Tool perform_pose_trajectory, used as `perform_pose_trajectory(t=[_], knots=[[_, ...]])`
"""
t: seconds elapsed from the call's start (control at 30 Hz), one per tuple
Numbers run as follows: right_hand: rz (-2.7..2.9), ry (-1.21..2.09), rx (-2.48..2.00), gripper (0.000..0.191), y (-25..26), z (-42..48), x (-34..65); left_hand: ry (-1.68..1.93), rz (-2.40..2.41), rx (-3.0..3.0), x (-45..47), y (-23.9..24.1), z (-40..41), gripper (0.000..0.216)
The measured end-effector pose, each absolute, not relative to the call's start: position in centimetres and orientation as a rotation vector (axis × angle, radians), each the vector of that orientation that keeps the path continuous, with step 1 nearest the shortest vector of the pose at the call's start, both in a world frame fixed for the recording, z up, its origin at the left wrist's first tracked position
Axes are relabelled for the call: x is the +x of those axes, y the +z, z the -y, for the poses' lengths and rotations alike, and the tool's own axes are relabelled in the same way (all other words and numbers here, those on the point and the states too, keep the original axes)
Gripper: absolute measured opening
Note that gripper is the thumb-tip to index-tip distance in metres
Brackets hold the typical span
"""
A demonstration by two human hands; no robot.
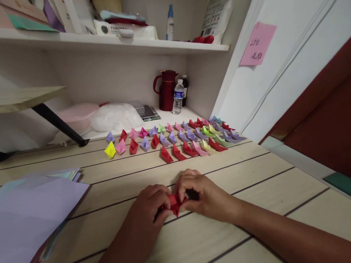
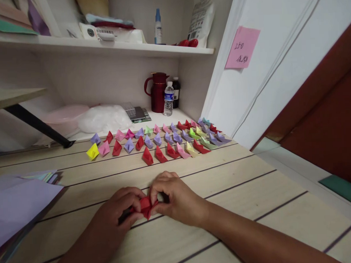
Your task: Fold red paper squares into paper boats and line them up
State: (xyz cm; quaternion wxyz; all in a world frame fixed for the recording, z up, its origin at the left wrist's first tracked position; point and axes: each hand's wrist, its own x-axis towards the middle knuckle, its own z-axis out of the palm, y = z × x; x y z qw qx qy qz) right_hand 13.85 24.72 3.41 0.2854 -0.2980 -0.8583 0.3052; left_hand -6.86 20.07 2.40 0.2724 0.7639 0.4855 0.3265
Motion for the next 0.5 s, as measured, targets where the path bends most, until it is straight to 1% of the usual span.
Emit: perform_pose_trajectory(t=[0.17,0.5], knots=[[2.284,0.796,-0.812,0.021,3.38,-24.67,13.8,0.861,-1.268,2.013,-6.8,2.61,-20.04,0.02],[2.267,0.838,-0.774,0.024,3.51,-24.59,13.67,0.823,-1.249,1.994,-6.92,2.72,-19.98,0.019]])
